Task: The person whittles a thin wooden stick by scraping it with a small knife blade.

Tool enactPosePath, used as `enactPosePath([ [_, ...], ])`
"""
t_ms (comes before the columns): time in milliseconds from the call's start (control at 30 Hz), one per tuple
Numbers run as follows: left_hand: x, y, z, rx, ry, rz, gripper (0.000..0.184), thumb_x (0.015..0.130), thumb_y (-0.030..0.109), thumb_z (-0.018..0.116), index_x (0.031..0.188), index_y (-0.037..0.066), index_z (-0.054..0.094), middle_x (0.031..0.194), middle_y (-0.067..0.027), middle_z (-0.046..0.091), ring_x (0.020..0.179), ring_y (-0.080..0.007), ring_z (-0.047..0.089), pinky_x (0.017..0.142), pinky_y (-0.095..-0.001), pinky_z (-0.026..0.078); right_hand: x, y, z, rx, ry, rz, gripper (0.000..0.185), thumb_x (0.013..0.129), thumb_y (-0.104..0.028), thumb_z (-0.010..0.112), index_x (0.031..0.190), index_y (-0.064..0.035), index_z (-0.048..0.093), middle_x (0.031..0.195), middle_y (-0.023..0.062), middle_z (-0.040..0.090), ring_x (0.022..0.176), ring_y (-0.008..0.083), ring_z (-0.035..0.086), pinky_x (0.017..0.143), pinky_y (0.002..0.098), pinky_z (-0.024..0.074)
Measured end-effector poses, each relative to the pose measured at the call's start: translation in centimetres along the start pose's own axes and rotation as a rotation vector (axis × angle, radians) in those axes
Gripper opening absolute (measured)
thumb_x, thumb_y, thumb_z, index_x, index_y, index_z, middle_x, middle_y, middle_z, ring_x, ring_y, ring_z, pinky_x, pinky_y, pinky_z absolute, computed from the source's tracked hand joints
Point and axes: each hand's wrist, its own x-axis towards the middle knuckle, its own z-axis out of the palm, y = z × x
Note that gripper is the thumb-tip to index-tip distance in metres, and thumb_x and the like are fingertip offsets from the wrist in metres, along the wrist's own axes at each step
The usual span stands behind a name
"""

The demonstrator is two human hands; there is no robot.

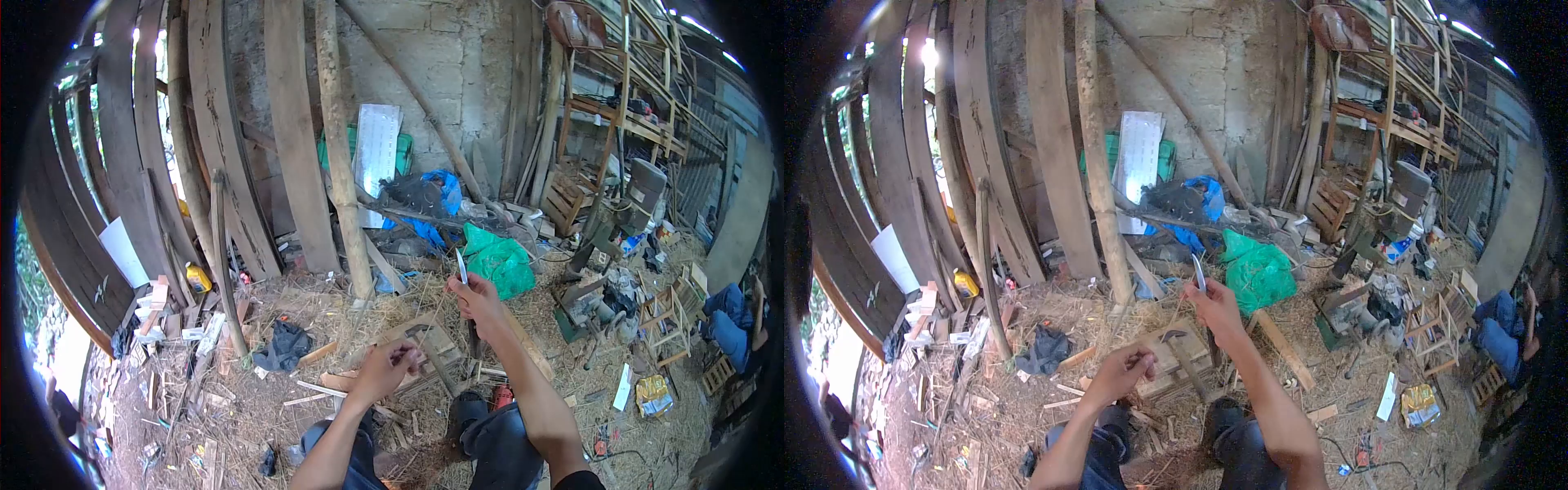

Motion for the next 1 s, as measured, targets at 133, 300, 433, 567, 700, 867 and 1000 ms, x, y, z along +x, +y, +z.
enactPosePath([
  [133,1.0,1.1,0.6,-0.119,0.135,-0.065,0.016,0.093,0.012,0.053,0.096,-0.002,0.059,0.071,-0.0028,0.059,0.065,-0.0073,0.054,0.056,-0.0221,0.043,0.0,0.1,1.3,-0.003,-0.052,-0.015,0.015,0.089,-0.018,0.061,0.088,-0.0032,0.058,0.066,-0.0008,0.057,0.041,0.0013,0.032,0.039,0.02,0.0237],
  [300,1.0,1.4,1.5,-0.061,0.274,0.023,0.016,0.092,0.011,0.055,0.099,-0.002,0.06,0.074,-0.0036,0.06,0.064,-0.0068,0.055,0.057,-0.0222,0.043,0.1,0.0,0.9,0.028,-0.05,-0.051,0.013,0.089,-0.017,0.06,0.09,-0.0039,0.057,0.078,0.0024,0.062,0.044,0.0008,0.034,0.039,0.0191,0.0257],
  [433,0.6,2.5,1.4,-0.052,0.283,0.092,0.016,0.092,0.012,0.056,0.1,0.0,0.061,0.075,-0.0016,0.059,0.066,-0.0059,0.053,0.055,-0.0224,0.043,0.0,-0.2,0.8,0.002,-0.043,-0.095,0.015,0.088,-0.017,0.062,0.093,-0.0042,0.056,0.079,0.0019,0.062,0.044,0.0006,0.035,0.04,0.0188,0.0263],
  [567,0.7,2.3,1.2,-0.016,0.309,0.091,0.016,0.091,0.01,0.056,0.102,0.001,0.062,0.08,-0.003,0.061,0.067,-0.0072,0.054,0.058,-0.0231,0.045,0.5,0.2,1.0,-0.041,-0.015,-0.111,0.018,0.086,-0.022,0.064,0.091,-0.0056,0.058,0.072,-0.0025,0.059,0.047,0.0,0.035,0.041,0.019,0.0262],
  [700,0.6,2.3,0.9,-0.017,0.335,0.104,0.019,0.091,0.008,0.055,0.107,0.001,0.061,0.082,-0.0036,0.061,0.07,-0.0079,0.055,0.059,-0.0233,0.045,0.2,0.2,1.5,-0.064,-0.016,-0.148,0.019,0.086,-0.024,0.065,0.09,-0.0057,0.06,0.068,-0.004,0.056,0.047,0.0002,0.036,0.041,0.0185,0.0263],
  [867,0.4,1.6,0.9,-0.091,0.253,0.092,0.023,0.091,0.006,0.053,0.113,0.001,0.058,0.079,-0.0016,0.057,0.067,-0.0059,0.049,0.055,-0.0204,0.04,-0.1,1.2,0.3,-0.053,-0.007,-0.186,0.021,0.093,-0.025,0.056,0.097,-0.0053,0.058,0.069,-0.0045,0.055,0.048,0.0009,0.038,0.042,0.0182,0.0285],
  [1000,0.4,2.2,0.2,-0.632,0.193,-0.152,0.025,0.093,0.007,0.052,0.117,0.004,0.056,0.077,0.0009,0.05,0.059,-0.0034,0.037,0.048,-0.0174,0.029,-0.9,0.8,0.8,0.068,-0.1,-0.12,0.021,0.095,-0.024,0.051,0.103,-0.0048,0.057,0.072,-0.0029,0.057,0.049,0.0013,0.038,0.042,0.0183,0.03],
])
